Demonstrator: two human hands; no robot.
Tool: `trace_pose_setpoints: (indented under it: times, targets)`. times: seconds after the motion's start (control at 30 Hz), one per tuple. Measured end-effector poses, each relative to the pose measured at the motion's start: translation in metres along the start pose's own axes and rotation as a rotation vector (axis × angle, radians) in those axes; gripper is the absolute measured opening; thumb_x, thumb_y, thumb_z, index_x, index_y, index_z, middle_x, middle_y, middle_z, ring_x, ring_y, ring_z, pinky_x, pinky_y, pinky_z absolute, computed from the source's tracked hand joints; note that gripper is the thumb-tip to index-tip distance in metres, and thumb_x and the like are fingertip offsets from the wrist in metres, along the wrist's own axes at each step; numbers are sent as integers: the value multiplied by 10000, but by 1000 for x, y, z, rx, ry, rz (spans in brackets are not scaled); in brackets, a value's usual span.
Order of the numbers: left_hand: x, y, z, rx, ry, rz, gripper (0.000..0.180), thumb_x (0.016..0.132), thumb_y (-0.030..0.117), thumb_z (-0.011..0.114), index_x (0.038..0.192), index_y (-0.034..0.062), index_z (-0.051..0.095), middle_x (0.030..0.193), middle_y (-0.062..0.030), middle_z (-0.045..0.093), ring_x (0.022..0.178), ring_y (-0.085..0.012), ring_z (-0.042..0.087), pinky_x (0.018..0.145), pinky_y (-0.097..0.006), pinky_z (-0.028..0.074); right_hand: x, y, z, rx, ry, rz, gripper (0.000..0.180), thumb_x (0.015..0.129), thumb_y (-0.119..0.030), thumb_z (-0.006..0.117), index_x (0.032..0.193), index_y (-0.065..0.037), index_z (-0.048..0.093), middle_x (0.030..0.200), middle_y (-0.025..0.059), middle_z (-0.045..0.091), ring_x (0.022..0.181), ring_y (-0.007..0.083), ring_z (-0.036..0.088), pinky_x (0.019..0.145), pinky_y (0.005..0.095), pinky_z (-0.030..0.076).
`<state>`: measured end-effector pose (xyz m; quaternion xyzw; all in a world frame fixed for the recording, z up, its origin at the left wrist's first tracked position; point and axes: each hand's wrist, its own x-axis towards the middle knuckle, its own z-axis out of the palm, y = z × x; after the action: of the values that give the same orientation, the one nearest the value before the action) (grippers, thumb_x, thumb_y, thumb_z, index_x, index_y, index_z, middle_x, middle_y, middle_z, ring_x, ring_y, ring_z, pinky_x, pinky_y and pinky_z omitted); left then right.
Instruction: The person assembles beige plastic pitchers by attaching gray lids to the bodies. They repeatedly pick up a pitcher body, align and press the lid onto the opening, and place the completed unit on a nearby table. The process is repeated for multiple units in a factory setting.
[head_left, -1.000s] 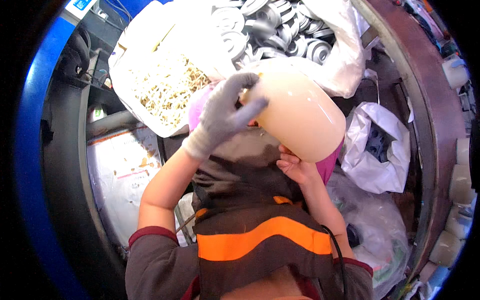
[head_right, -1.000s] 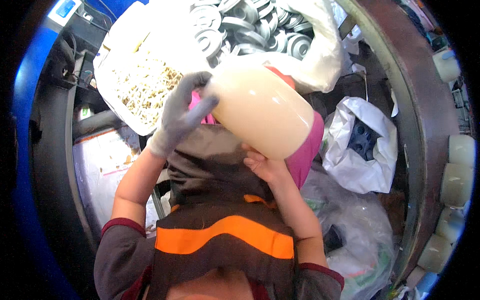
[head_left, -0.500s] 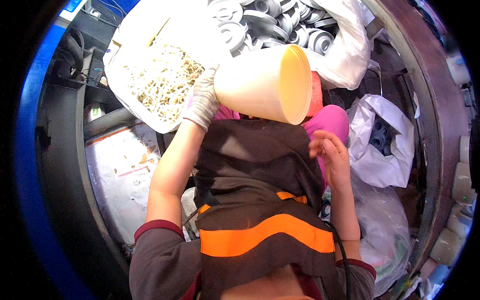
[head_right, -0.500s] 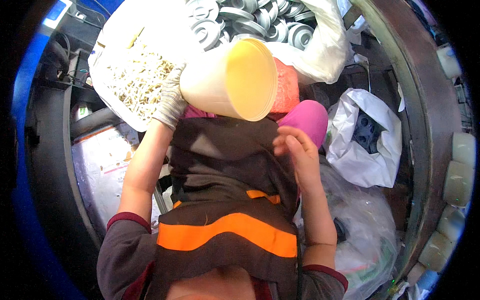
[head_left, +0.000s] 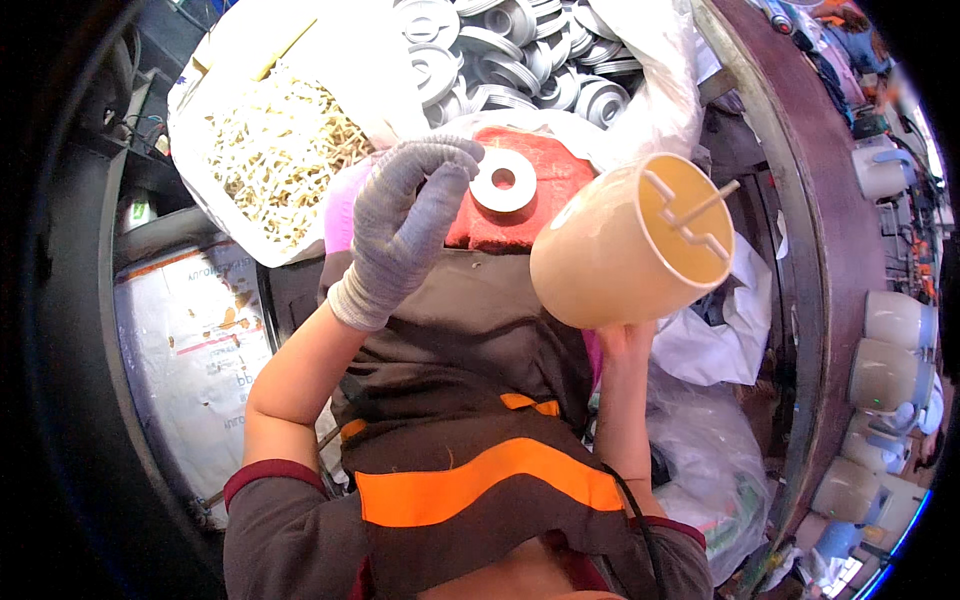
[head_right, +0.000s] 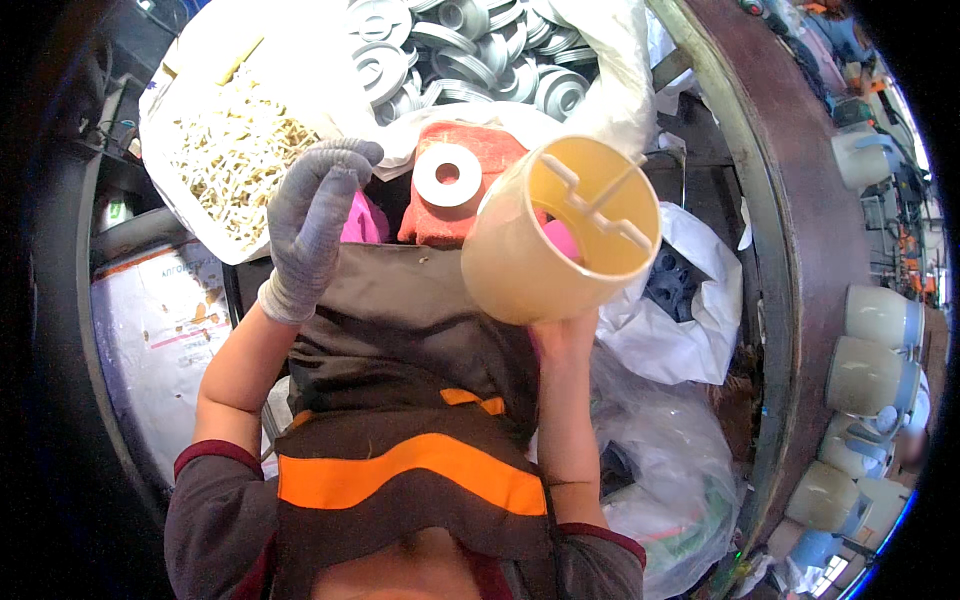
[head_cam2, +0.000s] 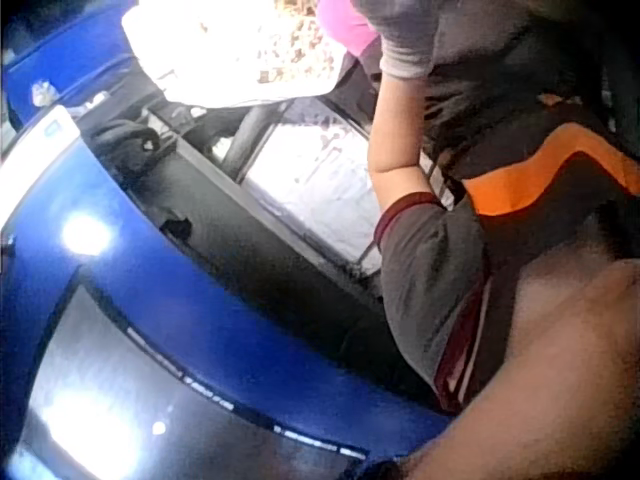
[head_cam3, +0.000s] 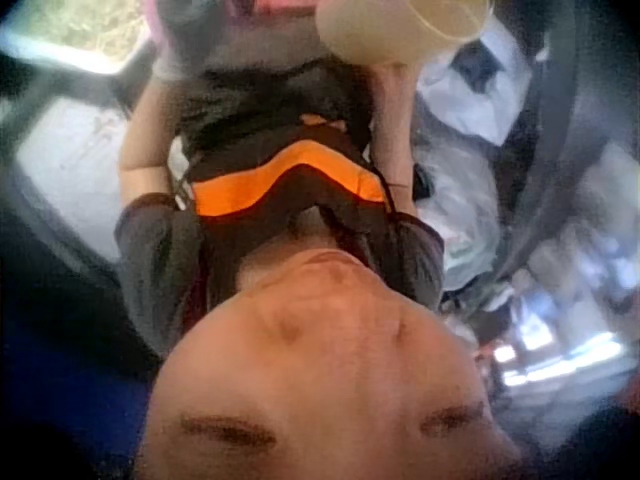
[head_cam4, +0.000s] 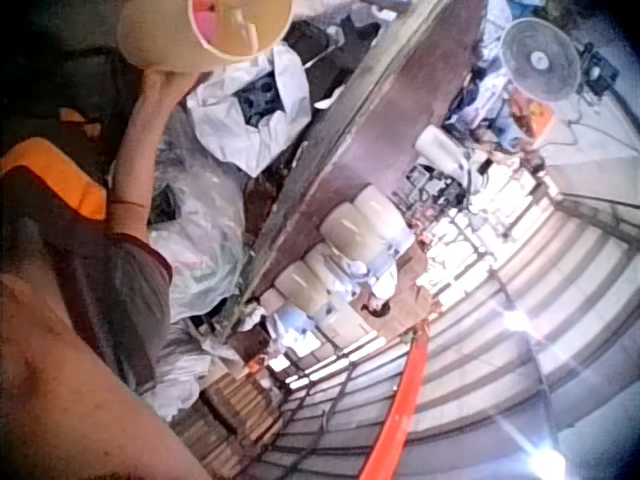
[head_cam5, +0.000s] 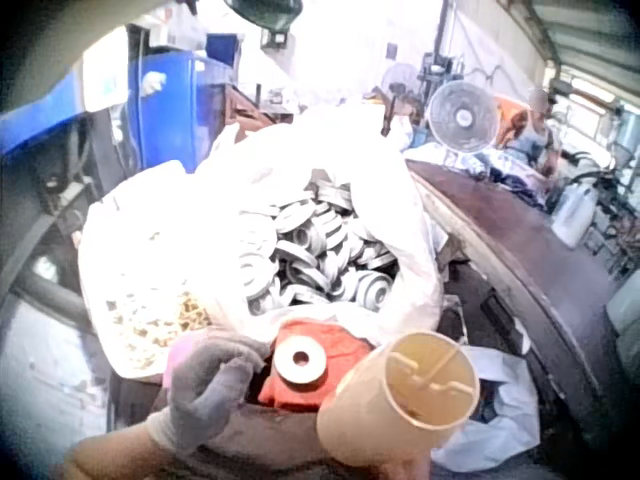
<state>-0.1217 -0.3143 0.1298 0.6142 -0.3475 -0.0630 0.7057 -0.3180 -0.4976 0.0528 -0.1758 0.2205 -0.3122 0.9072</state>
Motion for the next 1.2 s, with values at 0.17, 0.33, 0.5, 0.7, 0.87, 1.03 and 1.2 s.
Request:
trace_pose_setpoints:
  times: [0.17, 0.33, 0.5, 0.7, 0.87, 1.03, 1.2]
  targets:
    - [6, 18, 3, 282, -267, 248, 132, 821, 36, 603, 948, 2, 606, 1017, -123, 628, 961, -209, 593, 854, -331, 458, 2, 4, -27, -61, 64, 52, 426, 977, -205, 421, 1368, -43, 374, 1338, 147, 480, 1186, 289, 514, 1008, 457, 431]
    - [8, 25, 13, 437, -400, 548, 372, 685, 209, 727, 1027, 98, 629, 1099, -97, 603, 994, -299, 576, 862, -403, 449, -8, 24, -15, -169, 134, 2, 432, 991, -256, 375, 1365, -41, 389, 1348, 148, 478, 1224, 288, 483, 1035, 468, 398]
    - [10, 23, 17, 545, -486, 530, 424, 686, 321, 732, 1055, 140, 629, 1105, -91, 589, 1053, -303, 554, 909, -450, 419, -25, 24, -14, -75, 27, 232, 423, 995, -267, 366, 1359, -52, 399, 1346, 134, 481, 1223, 274, 479, 1046, 447, 385]
    - [6, 15, 6, 414, -540, 658, 365, 746, 463, 649, 875, 125, 610, 861, -53, 615, 923, -317, 599, 896, -497, 417, -21, 46, -46, -128, 31, 646, 323, 949, -214, 471, 1175, -3, 567, 1140, 122, 625, 997, 202, 627, 921, 388, 493]
    - [-5, 12, 19, 529, -564, 225, 256, 829, 280, 633, 724, 51, 591, 624, -64, 526, 611, -279, 540, 654, -383, 458, -11, 58, -44, -1149, -138, 314, 371, 931, -284, 510, 1183, -15, 553, 1124, 103, 606, 1016, 212, 592, 880, 358, 460]
    - [-6, 16, 36, 438, -409, -305, 224, 890, 187, 576, 784, -9, 601, 626, -102, 544, 582, -153, 527, 547, -297, 420, -38, 19, 48, -1474, -409, -572, 410, 904, -273, 551, 1231, -35, 488, 1234, 162, 504, 1145, 282, 501, 970, 379, 394]
    - [-5, 26, 29, 316, -610, -368, 226, 881, 203, 583, 786, 0, 615, 640, -94, 551, 582, -145, 511, 569, -292, 421, -36, 19, 55, -1480, -538, -455, 454, 868, -278, 600, 1240, -49, 476, 1222, 165, 497, 1169, 316, 475, 1001, 398, 366]
